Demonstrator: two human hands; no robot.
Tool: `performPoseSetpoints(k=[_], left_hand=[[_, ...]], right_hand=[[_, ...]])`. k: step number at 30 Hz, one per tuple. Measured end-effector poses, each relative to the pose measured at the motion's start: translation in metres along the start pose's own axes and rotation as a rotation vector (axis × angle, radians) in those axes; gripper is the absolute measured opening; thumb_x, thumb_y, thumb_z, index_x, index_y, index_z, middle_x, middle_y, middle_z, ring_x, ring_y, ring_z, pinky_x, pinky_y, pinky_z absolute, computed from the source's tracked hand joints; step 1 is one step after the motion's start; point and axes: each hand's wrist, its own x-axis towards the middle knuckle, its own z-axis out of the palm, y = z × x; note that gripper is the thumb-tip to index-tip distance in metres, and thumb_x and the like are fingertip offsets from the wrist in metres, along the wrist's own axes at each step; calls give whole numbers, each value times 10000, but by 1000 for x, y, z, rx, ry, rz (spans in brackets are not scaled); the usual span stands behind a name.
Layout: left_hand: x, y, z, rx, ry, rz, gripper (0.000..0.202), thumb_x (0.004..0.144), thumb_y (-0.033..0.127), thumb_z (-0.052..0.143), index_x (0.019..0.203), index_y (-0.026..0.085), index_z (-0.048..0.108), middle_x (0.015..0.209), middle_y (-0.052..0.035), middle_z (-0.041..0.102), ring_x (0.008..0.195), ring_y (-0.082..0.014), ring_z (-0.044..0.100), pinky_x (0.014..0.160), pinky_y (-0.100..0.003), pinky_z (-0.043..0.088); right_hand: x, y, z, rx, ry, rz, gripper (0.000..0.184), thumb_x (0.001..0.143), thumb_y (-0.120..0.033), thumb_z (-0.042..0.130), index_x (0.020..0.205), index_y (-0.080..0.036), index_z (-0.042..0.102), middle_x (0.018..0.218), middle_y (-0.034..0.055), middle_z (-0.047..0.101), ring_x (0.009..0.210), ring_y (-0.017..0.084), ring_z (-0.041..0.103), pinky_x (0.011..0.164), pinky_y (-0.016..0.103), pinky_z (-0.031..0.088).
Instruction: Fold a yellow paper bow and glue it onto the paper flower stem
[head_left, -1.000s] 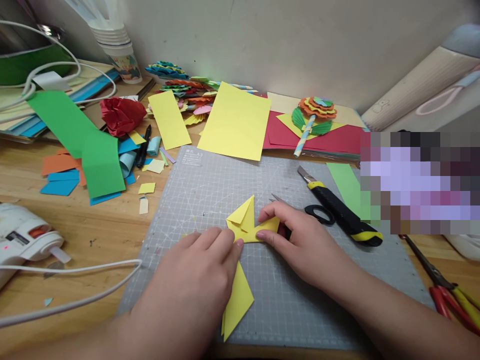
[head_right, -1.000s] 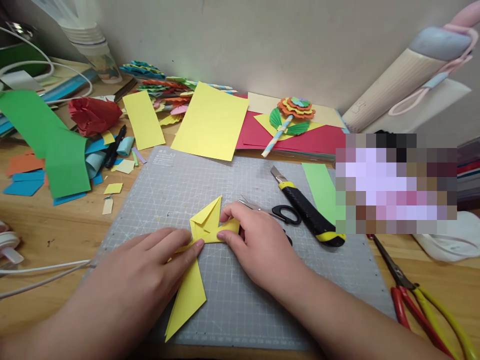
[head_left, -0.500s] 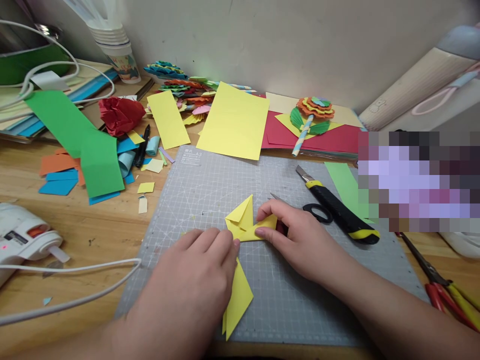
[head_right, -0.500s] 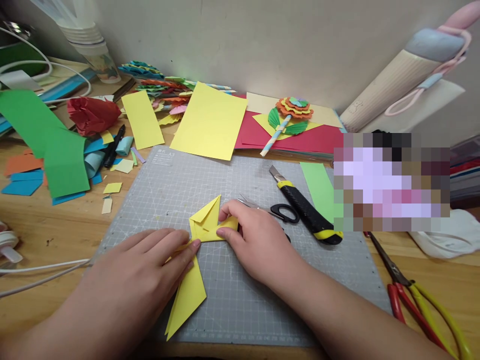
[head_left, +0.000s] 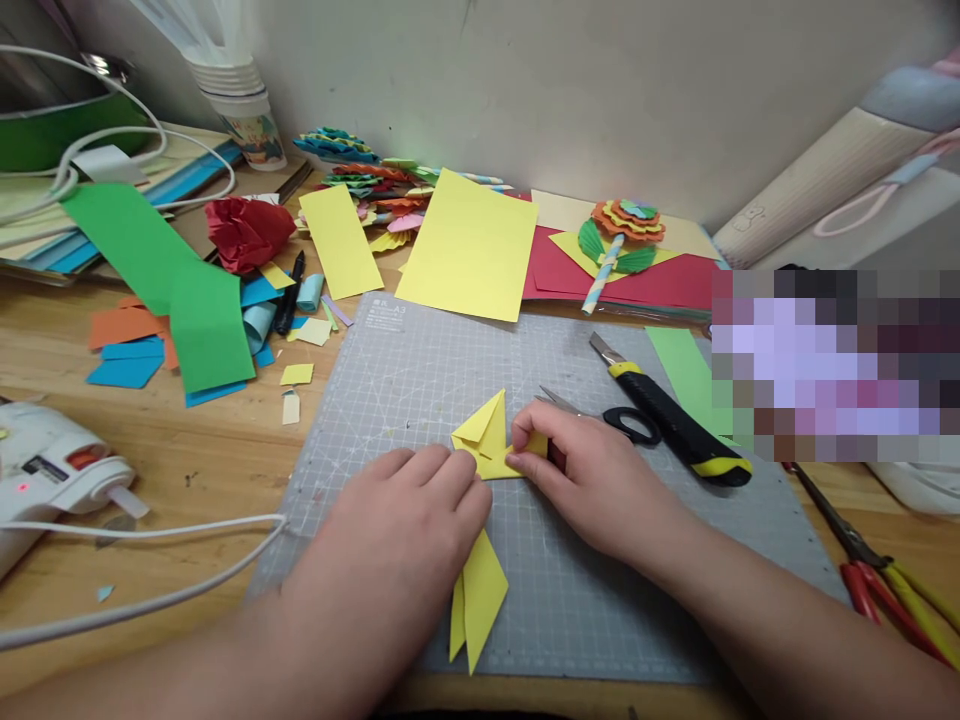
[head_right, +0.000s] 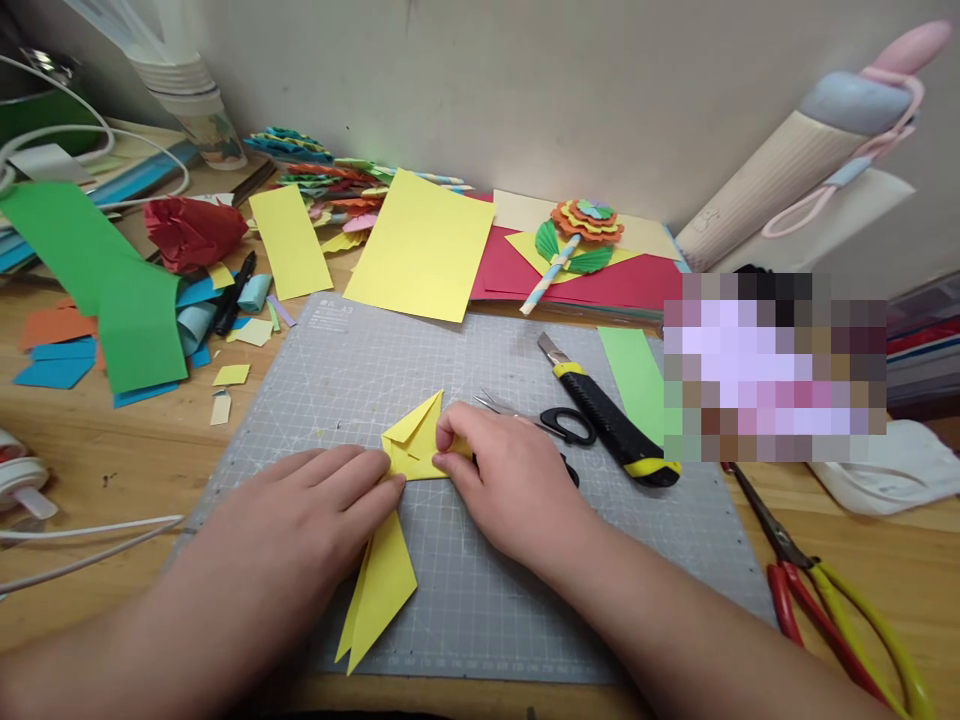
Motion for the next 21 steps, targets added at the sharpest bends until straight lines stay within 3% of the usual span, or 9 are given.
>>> performPoseSetpoints(k=[6, 14, 21], left_hand=[[-4, 0, 1, -24, 34, -30, 352, 805, 49, 513, 1119, 172, 613, 944, -55, 636, 850, -250, 596, 715, -399, 519], [-3, 2, 1, 34, -10, 22, 482, 792, 47, 466, 1259, 141, 540, 1033, -77, 643, 906, -258, 587, 715, -380, 514], [-4, 6, 5, 122, 35, 35, 407, 815, 59, 452, 1192, 121, 591, 1075, -95, 640, 917, -259, 568, 679, -364, 490]], right_hand=[[1, 0, 1, 11, 3, -1, 81, 850, -169, 553, 817, -233, 515, 763, -33, 614, 687, 152, 519, 617, 275, 310], [0, -1, 0, -7, 7, 3, 70, 865, -179, 538, 834, -232, 504, 766, -34, 607, 694, 153, 523, 624, 277, 319], [-2, 4, 0, 17, 9, 34, 53, 882, -233, 515, 933, -243, 506, 749, -34, 593, 655, 152, 523, 601, 277, 334]])
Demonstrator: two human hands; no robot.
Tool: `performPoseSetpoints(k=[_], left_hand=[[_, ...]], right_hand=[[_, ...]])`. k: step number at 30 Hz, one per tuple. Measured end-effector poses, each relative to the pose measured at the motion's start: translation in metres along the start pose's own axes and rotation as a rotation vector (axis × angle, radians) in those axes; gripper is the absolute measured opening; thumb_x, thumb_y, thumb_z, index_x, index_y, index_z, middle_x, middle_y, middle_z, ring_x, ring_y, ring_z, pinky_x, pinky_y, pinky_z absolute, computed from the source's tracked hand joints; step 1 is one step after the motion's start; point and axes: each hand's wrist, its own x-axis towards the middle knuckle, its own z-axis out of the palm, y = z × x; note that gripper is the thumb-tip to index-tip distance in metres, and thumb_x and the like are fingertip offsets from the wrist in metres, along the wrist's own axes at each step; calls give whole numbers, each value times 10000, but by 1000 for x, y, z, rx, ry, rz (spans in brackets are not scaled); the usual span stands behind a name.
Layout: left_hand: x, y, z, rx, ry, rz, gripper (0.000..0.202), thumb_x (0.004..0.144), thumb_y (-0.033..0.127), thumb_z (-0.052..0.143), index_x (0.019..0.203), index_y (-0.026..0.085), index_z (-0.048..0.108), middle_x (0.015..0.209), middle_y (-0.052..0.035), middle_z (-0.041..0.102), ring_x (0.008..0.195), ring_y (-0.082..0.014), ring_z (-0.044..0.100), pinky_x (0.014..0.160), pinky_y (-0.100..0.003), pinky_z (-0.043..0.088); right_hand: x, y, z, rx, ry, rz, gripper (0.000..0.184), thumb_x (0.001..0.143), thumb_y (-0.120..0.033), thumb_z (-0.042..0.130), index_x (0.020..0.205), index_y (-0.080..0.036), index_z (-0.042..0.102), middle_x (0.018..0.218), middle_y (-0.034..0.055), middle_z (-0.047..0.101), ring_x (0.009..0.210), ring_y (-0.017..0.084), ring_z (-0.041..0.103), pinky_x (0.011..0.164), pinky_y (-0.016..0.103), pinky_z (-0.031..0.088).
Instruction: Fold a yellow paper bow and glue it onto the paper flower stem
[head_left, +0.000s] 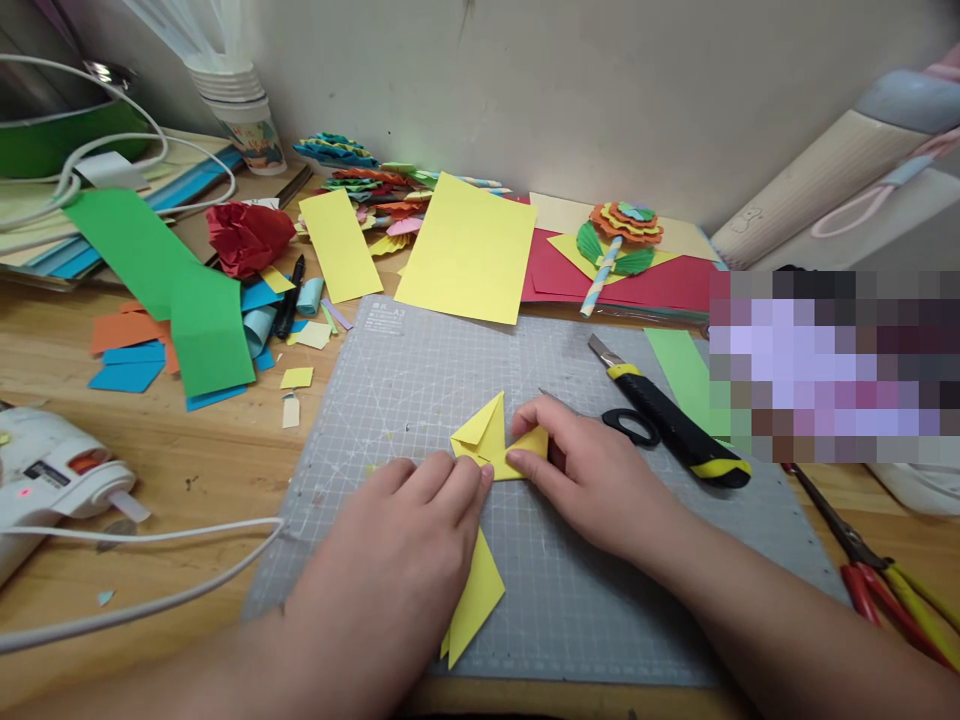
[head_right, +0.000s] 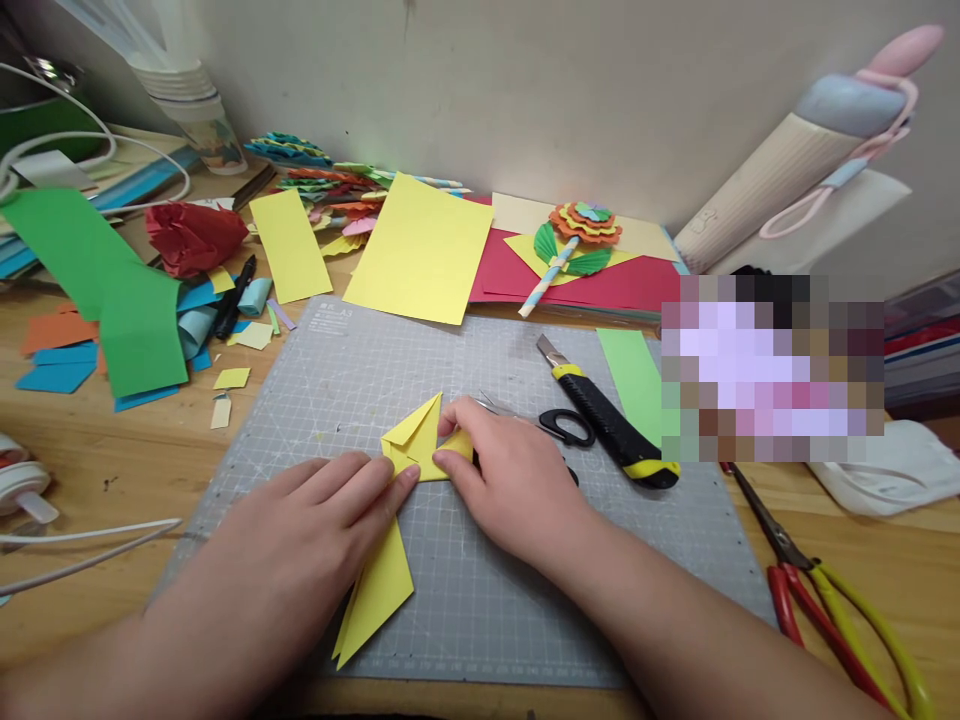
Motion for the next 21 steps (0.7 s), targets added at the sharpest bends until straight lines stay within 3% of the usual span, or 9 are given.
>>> performPoseSetpoints(k=[7, 9, 11, 14, 17, 21], left_hand=[[-1, -1, 1, -23, 41, -9, 391, 836, 75, 467, 1210, 111, 577, 1059, -78, 646, 907, -251, 569, 658, -366, 483], [-1, -2, 1, -36, 39, -15, 393, 845, 80, 469, 1224, 110, 567, 1071, -77, 641, 916, -255, 567, 672, -374, 484], [-1, -2, 2, -59, 46, -29, 397, 856, 92, 475, 1245, 119, 555, 1073, -75, 637, 923, -257, 564, 693, -382, 485], [0, -4, 4, -124, 68, -83, 398, 873, 126, 495, 1266, 163, 547, 1038, -64, 630, 922, -251, 559, 732, -391, 483], [1, -6, 4, -209, 65, -147, 380, 880, 162, 519, 1252, 224, 565, 1011, -52, 616, 922, -247, 552, 751, -401, 480], [0, -9, 3, -282, 53, -175, 376, 880, 168, 532, 1244, 250, 576, 998, -51, 601, 918, -246, 546, 769, -412, 478]], right_hand=[[13, 28, -3, 187, 297, 91, 179, 950, -379, 428, 911, -235, 528, 741, -25, 585, 653, 146, 535, 587, 276, 390], [9, 26, -7, 188, 429, 21, 183, 956, -346, 425, 915, -219, 550, 738, -12, 596, 650, 147, 548, 592, 281, 402], [-3, 16, -10, 81, 491, -151, 189, 957, -277, 427, 908, -201, 592, 730, 3, 620, 667, 152, 570, 619, 292, 405], [-25, -5, -8, -126, 276, -456, 226, 939, -207, 437, 964, -173, 659, 722, 15, 668, 631, 158, 600, 587, 310, 381], [-38, -16, 1, -277, 157, -469, 303, 938, -219, 415, 1085, -145, 669, 658, 6, 657, 552, 172, 585, 543, 332, 352], [-38, -16, 9, -323, 134, -447, 344, 944, -231, 384, 1074, -154, 692, 647, 2, 638, 547, 179, 574, 540, 339, 343]])
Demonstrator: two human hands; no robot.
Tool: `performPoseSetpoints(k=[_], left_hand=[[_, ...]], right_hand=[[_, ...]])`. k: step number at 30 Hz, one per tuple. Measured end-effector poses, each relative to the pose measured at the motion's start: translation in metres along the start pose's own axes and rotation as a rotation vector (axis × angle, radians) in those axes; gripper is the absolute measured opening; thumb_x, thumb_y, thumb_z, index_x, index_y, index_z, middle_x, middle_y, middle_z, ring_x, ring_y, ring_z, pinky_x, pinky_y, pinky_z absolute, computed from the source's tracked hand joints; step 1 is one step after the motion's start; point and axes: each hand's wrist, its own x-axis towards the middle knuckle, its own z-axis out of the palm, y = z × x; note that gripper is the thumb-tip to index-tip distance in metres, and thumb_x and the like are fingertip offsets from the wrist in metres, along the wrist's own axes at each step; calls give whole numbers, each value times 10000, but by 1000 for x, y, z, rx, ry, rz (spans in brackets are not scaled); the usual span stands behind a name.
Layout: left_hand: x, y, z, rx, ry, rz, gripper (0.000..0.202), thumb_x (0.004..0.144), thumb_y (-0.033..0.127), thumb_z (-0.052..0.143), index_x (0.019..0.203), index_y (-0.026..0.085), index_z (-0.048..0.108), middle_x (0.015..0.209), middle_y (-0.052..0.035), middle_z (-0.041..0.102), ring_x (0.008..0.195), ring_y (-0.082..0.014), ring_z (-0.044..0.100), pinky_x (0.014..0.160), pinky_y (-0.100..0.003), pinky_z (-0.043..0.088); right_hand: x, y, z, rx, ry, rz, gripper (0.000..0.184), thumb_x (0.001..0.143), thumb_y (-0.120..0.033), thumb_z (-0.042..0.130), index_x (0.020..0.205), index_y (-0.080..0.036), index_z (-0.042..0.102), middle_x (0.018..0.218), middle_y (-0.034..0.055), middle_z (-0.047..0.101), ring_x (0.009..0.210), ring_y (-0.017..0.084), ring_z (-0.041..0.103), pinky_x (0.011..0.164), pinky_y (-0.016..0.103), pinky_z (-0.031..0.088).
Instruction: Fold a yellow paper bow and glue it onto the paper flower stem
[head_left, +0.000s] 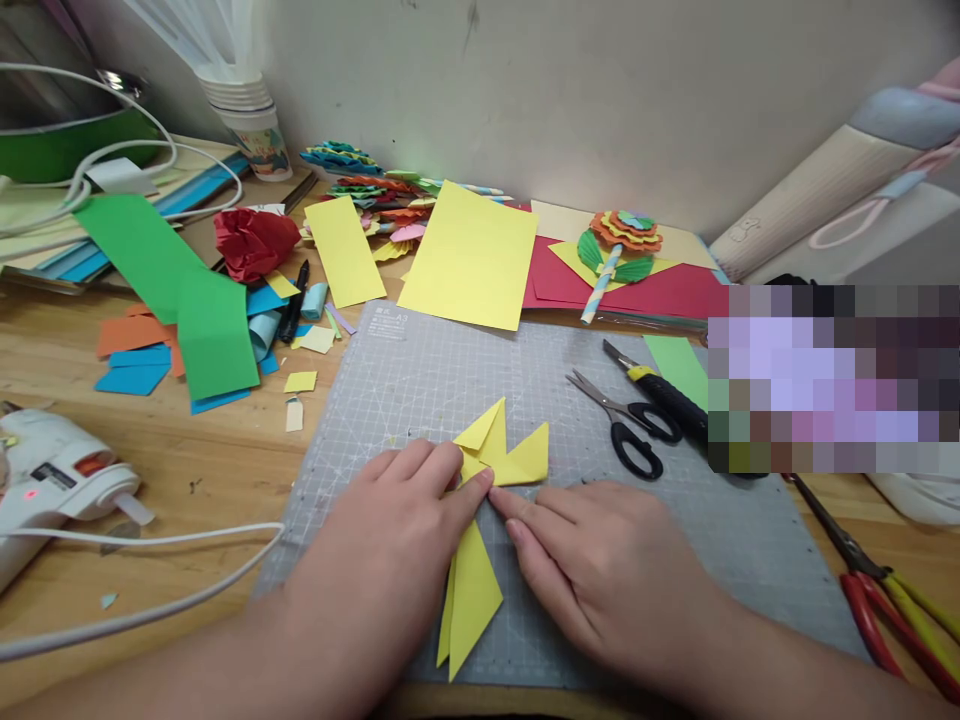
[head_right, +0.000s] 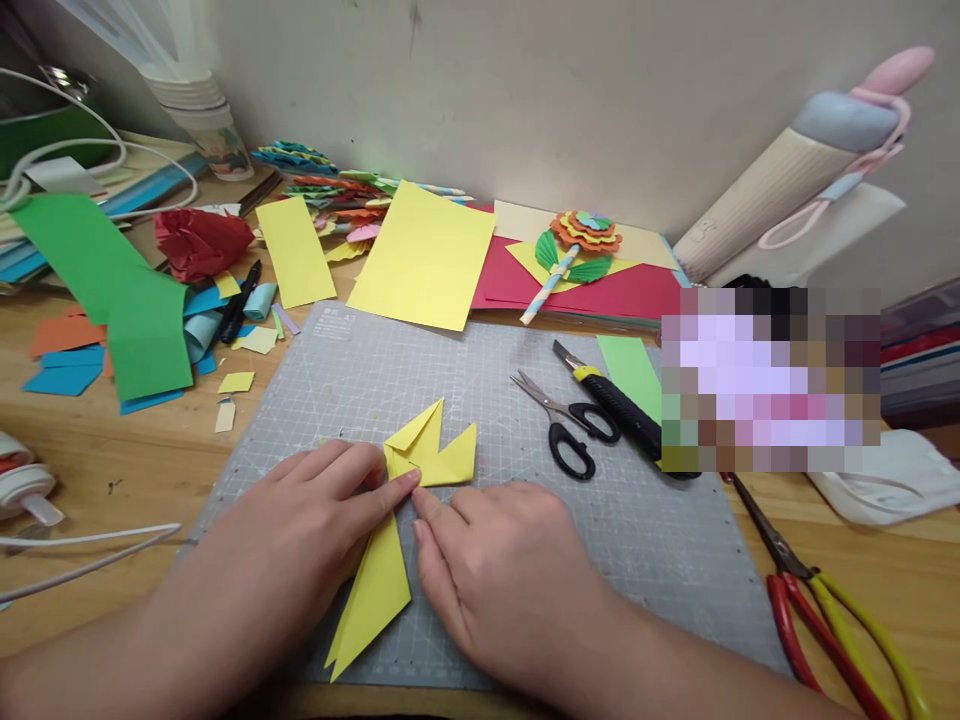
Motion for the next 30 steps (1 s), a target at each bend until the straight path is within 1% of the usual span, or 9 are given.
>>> performPoseSetpoints(k=[7, 12, 15, 19, 21, 23, 26, 28, 30], left_hand=[[1, 0, 1, -11, 0, 7, 378, 878, 168, 538, 1248, 236, 575, 993, -57, 589, 919, -250, 537, 773, -421, 482], [0, 0, 2, -1, 3, 6, 406, 871, 160, 549, 1268, 243, 557, 990, -53, 586, 921, -248, 533, 780, -415, 480], [-1, 0, 2, 2, -3, 12, 421, 862, 157, 560, 1276, 234, 551, 993, -55, 587, 928, -250, 533, 782, -414, 481], [-2, 1, 1, 19, 0, 25, 412, 867, 177, 551, 1275, 234, 550, 995, -57, 591, 921, -255, 539, 770, -419, 485], [-2, 3, 0, 39, -7, 27, 393, 881, 183, 526, 1271, 227, 552, 991, -59, 596, 918, -258, 543, 757, -421, 488], [-1, 4, 0, 56, -26, 25, 391, 891, 184, 507, 1279, 219, 547, 998, -62, 602, 925, -260, 547, 753, -419, 489], [0, 4, -1, 76, -50, 17, 413, 892, 176, 499, 1302, 215, 531, 1022, -67, 608, 951, -259, 548, 768, -410, 485], [1, 4, -2, 88, -55, 12, 420, 888, 166, 499, 1304, 221, 532, 1030, -68, 610, 963, -254, 547, 779, -398, 479], [0, 3, -2, 96, -50, 11, 427, 879, 151, 504, 1297, 225, 540, 1023, -67, 612, 964, -248, 549, 780, -384, 473]], right_hand=[[-1, 0, 3, 28, -22, 53, 380, 960, -230, 349, 1124, -135, 678, 691, 20, 665, 598, 185, 612, 556, 335, 373], [-2, -2, 5, 7, 4, 73, 385, 965, -218, 339, 1151, -110, 659, 699, 31, 670, 596, 182, 620, 553, 328, 386], [-2, -4, 8, -48, -6, 47, 394, 967, -216, 334, 1159, -80, 650, 704, 45, 675, 577, 186, 619, 535, 330, 382], [-1, -9, 11, -207, -27, -37, 403, 956, -206, 339, 1144, -51, 660, 628, 56, 651, 508, 205, 594, 491, 340, 351], [1, -11, 11, -266, -46, -28, 396, 944, -205, 353, 1130, -62, 673, 604, 58, 652, 484, 219, 595, 478, 344, 337], [3, -12, 9, -276, -73, 22, 391, 936, -212, 359, 1116, -94, 685, 585, 49, 660, 464, 223, 601, 459, 338, 314], [6, -11, 2, -248, -117, 134, 373, 928, -227, 366, 990, -171, 730, 566, 27, 673, 437, 208, 607, 430, 316, 252], [5, -7, -3, -244, -129, 193, 386, 923, -226, 373, 791, -198, 735, 530, 22, 665, 410, 191, 596, 423, 311, 208], [3, -2, -8, -261, -119, 224, 446, 920, -234, 375, 589, -200, 671, 472, 31, 638, 366, 181, 565, 418, 314, 175]])
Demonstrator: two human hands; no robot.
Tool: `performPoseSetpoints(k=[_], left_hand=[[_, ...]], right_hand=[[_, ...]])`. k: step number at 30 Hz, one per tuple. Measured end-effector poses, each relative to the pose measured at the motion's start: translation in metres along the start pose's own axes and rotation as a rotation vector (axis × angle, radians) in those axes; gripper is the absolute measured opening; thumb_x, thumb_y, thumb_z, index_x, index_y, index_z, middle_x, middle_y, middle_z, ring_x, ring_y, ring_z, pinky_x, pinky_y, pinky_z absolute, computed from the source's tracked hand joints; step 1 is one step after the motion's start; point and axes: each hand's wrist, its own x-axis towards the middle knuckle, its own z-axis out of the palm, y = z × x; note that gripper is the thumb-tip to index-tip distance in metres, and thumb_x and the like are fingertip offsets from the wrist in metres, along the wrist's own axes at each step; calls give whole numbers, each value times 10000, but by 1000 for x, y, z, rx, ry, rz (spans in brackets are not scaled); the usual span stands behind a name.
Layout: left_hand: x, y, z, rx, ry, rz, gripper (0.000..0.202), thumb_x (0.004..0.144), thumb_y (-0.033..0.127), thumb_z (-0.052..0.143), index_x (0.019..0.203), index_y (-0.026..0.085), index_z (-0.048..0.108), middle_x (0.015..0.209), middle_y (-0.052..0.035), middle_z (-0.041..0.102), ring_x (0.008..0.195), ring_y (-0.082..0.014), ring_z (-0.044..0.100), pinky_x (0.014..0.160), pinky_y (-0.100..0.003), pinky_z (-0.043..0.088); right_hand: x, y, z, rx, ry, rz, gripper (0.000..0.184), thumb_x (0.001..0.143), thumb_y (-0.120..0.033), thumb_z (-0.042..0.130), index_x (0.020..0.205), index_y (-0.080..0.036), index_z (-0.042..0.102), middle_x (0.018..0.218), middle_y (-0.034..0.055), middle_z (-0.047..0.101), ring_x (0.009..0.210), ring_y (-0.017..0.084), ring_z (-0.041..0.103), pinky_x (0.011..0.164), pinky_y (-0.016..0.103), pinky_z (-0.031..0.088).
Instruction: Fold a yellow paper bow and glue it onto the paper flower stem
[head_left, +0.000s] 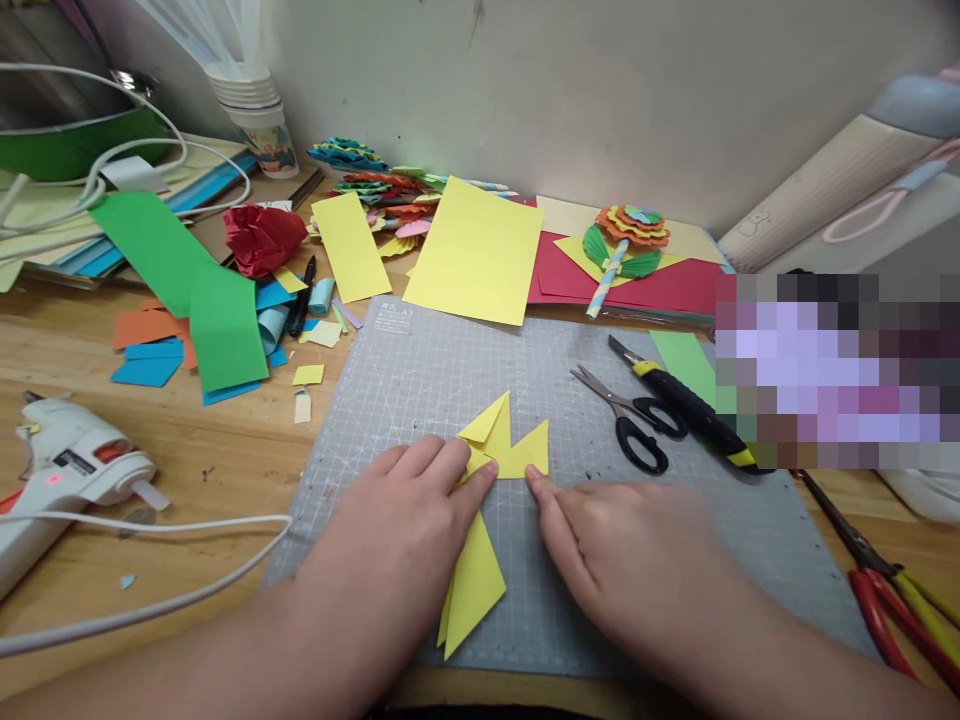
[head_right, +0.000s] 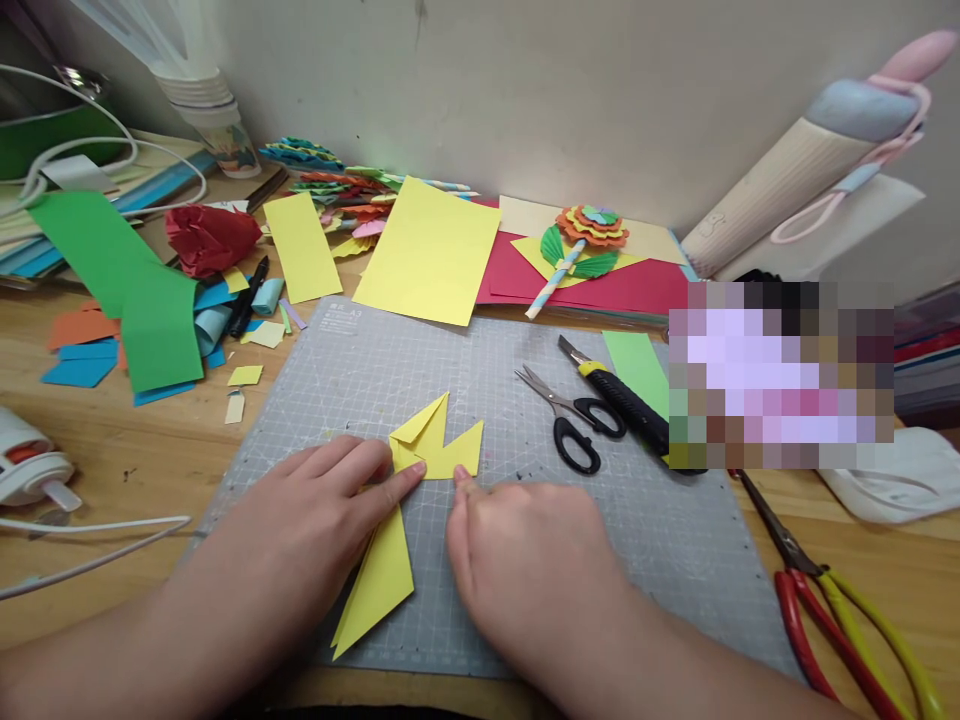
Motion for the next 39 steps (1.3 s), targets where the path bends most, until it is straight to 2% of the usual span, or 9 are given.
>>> performPoseSetpoints(k=[3, 6, 11, 13, 17, 20, 24, 29, 39], left_hand=[[-1, -1, 0, -1, 14, 11, 445, 858, 131, 518, 1292, 224, 546, 1010, -66, 613, 954, -247, 552, 770, -379, 471], [0, 0, 0, -9, 31, 19, 439, 855, 130, 521, 1282, 226, 555, 996, -63, 614, 939, -241, 551, 772, -376, 470], [0, 1, -1, -79, 68, 3, 358, 887, 177, 485, 1224, 225, 594, 939, -54, 600, 890, -237, 542, 758, -396, 473], [0, 0, -1, -156, 73, -18, 328, 903, 195, 451, 1187, 234, 610, 923, -48, 593, 890, -237, 539, 765, -407, 471], [0, -5, 0, -308, 198, -68, 298, 901, 124, 386, 1081, 186, 615, 974, -57, 612, 927, -223, 542, 835, -412, 443], [1, -6, 1, -335, 264, -14, 304, 878, 45, 351, 1030, 174, 581, 994, -50, 638, 954, -203, 551, 849, -384, 409], [-1, -1, 2, -229, 198, 139, 333, 862, 22, 389, 1094, 205, 541, 1063, -16, 660, 1011, -174, 559, 870, -351, 347], [-6, 7, 2, 25, 261, 223, 192, 868, 93, 467, 1011, 191, 549, 1037, -4, 689, 972, -179, 568, 844, -340, 299], [-10, 9, -3, 115, 278, 176, 195, 834, 49, 481, 912, 187, 596, 982, -2, 706, 886, -174, 570, 773, -337, 289]], right_hand=[[-1, 9, -1, -3, 15, 3, 499, 921, -250, 370, 468, -201, 571, 422, 37, 602, 326, 177, 525, 418, 321, 151], [0, 13, -1, 56, 18, -3, 475, 925, -247, 376, 487, -200, 551, 435, 22, 580, 363, 170, 523, 435, 324, 188], [2, 14, -1, 381, 169, -96, 282, 922, -184, 377, 831, -157, 642, 749, 62, 650, 715, 197, 596, 625, 328, 383], [2, 13, -1, 477, 114, -146, 246, 894, -140, 381, 951, -136, 620, 806, 70, 645, 761, 202, 579, 663, 335, 395], [2, 12, -1, 466, 10, -125, 196, 826, -97, 399, 868, -153, 583, 742, 49, 605, 719, 202, 537, 658, 344, 374], [4, 13, -2, 459, 6, -135, 177, 808, -89, 398, 834, -160, 558, 720, 39, 583, 693, 187, 505, 689, 349, 366], [5, 13, -3, 452, 11, -160, 158, 800, -93, 391, 830, -158, 532, 715, 36, 583, 661, 174, 486, 702, 352, 356], [4, 14, -1, 421, 3, -134, 158, 804, -109, 377, 802, -157, 528, 679, 37, 594, 631, 177, 498, 689, 354, 349], [5, 15, -1, 405, -13, -89, 116, 778, -110, 407, 761, -177, 500, 648, 12, 578, 615, 170, 500, 725, 351, 348]])
